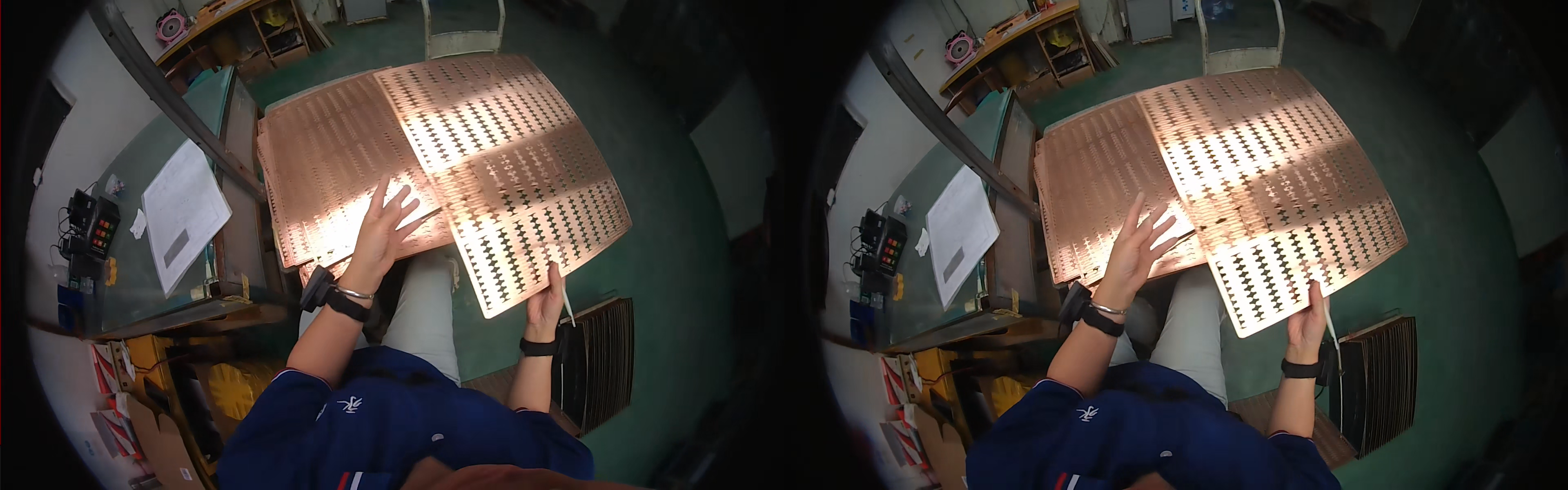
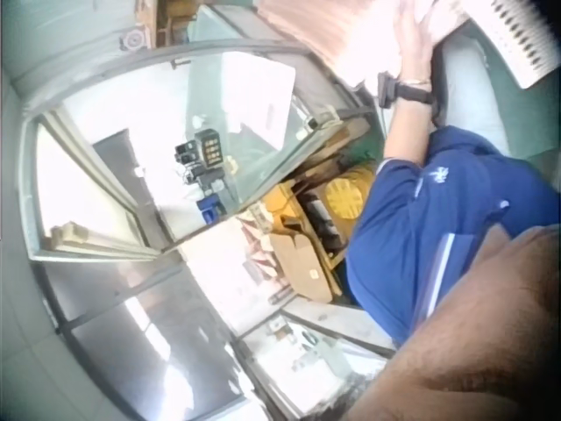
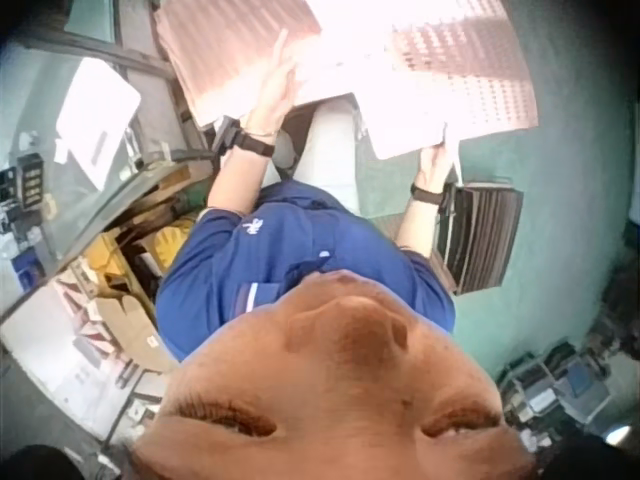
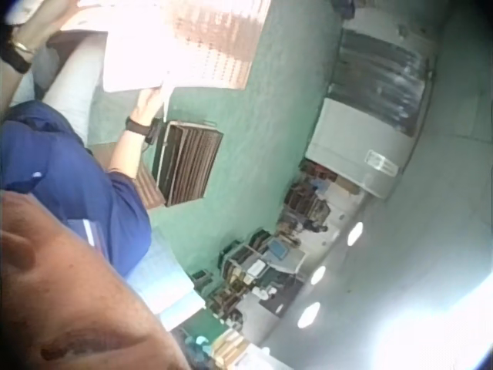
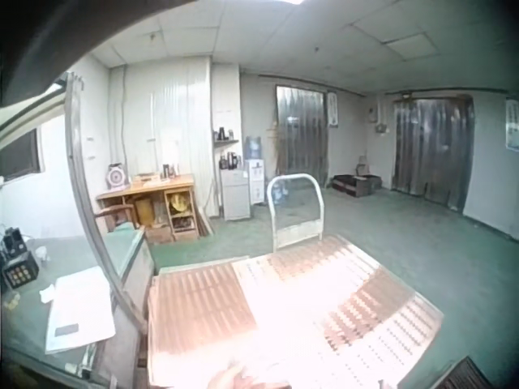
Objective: Inspecting and sorting perforated copper sheets at a industrial workbench.
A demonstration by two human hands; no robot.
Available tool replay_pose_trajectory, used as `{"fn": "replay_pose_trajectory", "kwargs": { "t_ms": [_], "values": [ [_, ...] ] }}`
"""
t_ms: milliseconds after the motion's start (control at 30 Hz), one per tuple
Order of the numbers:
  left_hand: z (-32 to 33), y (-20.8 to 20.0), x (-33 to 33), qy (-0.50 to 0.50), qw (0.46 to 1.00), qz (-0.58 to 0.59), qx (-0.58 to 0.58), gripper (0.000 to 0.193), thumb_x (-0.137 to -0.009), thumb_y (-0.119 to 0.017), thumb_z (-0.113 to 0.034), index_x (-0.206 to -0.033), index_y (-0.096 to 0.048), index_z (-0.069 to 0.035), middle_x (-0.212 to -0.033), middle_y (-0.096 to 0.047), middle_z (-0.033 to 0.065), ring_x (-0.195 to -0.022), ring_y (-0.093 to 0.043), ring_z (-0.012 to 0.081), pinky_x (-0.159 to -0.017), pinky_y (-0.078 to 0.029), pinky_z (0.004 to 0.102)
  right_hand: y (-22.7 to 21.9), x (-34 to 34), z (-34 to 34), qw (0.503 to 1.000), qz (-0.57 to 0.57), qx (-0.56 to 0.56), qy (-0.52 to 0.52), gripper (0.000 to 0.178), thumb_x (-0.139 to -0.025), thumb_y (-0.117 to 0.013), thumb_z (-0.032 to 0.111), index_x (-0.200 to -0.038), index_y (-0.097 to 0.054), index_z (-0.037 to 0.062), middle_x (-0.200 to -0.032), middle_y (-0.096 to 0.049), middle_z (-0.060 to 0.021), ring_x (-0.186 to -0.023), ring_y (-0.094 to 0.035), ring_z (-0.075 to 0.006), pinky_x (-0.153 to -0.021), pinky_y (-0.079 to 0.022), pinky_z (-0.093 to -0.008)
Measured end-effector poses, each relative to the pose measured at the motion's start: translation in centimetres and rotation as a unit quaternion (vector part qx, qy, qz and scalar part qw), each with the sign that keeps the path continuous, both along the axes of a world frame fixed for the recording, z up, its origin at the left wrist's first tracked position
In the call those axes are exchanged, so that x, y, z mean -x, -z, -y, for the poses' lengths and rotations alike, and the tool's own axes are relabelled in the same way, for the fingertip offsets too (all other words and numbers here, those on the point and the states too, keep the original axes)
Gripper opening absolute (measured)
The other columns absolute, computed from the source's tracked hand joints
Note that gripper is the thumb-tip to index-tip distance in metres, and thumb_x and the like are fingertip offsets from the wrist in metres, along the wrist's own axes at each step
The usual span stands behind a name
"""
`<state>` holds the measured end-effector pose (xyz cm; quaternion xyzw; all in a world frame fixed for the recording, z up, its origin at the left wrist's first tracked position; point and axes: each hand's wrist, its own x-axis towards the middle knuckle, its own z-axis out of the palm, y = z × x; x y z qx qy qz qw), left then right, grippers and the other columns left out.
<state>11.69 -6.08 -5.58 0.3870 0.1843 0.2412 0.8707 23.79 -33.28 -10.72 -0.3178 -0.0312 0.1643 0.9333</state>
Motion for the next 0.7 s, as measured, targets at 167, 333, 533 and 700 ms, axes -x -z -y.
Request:
{"fn": "replay_pose_trajectory", "kwargs": {
  "t_ms": [167,333,533,700],
  "values": [
    [-1.9,3.5,4.0,0.002,0.994,-0.109,-0.014,0.038,-0.094,-0.041,-0.012,-0.131,-0.038,-0.004,-0.128,-0.046,0.0178,-0.113,-0.051,0.0266,-0.094,-0.044,0.0370,2.7,-8.1,4.7,0.997,0.009,0.029,0.070,0.040,-0.093,-0.047,0.011,-0.128,-0.037,-0.0028,-0.125,-0.048,-0.0152,-0.112,-0.051,-0.0232,-0.095,-0.046,-0.0353],
    [-3.3,4.9,7.8,-0.047,0.986,-0.159,-0.005,0.032,-0.093,-0.045,-0.012,-0.123,-0.045,-0.002,-0.119,-0.053,0.0170,-0.103,-0.057,0.0238,-0.089,-0.048,0.0344,5.0,-17.2,3.6,0.992,0.005,0.049,0.112,0.040,-0.090,-0.050,0.003,-0.127,-0.040,-0.0001,-0.125,-0.048,-0.0142,-0.113,-0.050,-0.0225,-0.097,-0.045,-0.0344],
    [-4.5,5.4,8.7,-0.094,0.976,-0.199,0.014,0.028,-0.093,-0.044,-0.010,-0.120,-0.048,-0.002,-0.115,-0.056,0.0143,-0.098,-0.058,0.0193,-0.085,-0.050,0.0302,6.1,-27.6,-4.2,0.999,0.001,0.003,0.051,0.035,-0.090,-0.052,0.009,-0.122,-0.044,-0.0015,-0.120,-0.052,-0.0149,-0.110,-0.052,-0.0252,-0.096,-0.046,-0.0370],
    [-5.6,5.8,9.2,-0.160,0.961,-0.225,-0.016,0.029,-0.092,-0.045,-0.007,-0.121,-0.046,-0.002,-0.117,-0.052,0.0134,-0.098,-0.059,0.0201,-0.082,-0.051,0.0283,9.7,-30.4,-10.2,0.979,-0.088,0.156,-0.093,0.068,-0.085,-0.059,0.039,-0.133,-0.031,-0.0003,-0.134,-0.038,-0.0162,-0.123,-0.039,-0.0319,-0.098,-0.040,-0.0472]
  ]
}}
